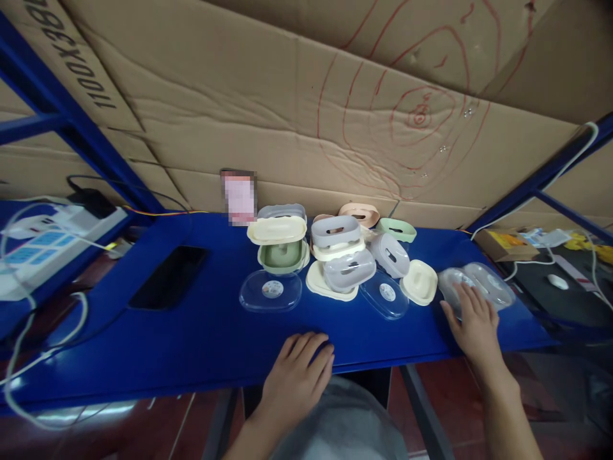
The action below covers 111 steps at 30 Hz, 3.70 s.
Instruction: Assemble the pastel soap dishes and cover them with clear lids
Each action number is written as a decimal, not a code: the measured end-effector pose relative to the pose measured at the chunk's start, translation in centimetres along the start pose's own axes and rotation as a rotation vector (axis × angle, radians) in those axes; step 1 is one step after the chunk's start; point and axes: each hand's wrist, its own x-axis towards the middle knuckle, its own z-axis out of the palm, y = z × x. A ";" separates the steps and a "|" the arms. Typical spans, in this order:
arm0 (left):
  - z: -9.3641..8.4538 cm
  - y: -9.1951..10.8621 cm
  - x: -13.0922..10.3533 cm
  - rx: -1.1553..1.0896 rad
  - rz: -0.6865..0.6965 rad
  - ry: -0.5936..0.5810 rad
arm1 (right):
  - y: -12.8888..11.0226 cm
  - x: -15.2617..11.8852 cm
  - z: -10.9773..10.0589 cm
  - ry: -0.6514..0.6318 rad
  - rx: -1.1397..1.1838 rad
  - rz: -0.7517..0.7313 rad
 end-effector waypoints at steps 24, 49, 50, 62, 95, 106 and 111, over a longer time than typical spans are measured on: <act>-0.1 1.8 3.3 -1.719 -0.694 -0.018 | -17.4 -0.1 -5.6 -0.068 1.045 -0.512; -1.0 2.5 3.7 -1.566 -0.929 0.175 | -16.9 18.8 2.3 -0.164 0.764 -0.416; -0.9 2.5 3.6 -1.552 -0.931 0.189 | -16.8 18.7 1.9 -0.154 0.757 -0.416; 0.5 1.3 2.7 -1.635 -0.887 0.285 | -20.8 7.4 -8.1 -0.564 0.968 -0.908; 1.7 0.9 1.7 -1.600 -0.806 0.378 | -21.4 8.5 -10.3 -0.503 0.688 -0.995; 0.9 0.6 2.6 -1.590 -0.668 0.239 | -20.5 18.6 -5.6 0.025 0.622 -0.633; 1.0 0.8 2.3 -1.527 -0.674 0.256 | -22.8 23.1 -2.1 -0.035 0.408 -0.566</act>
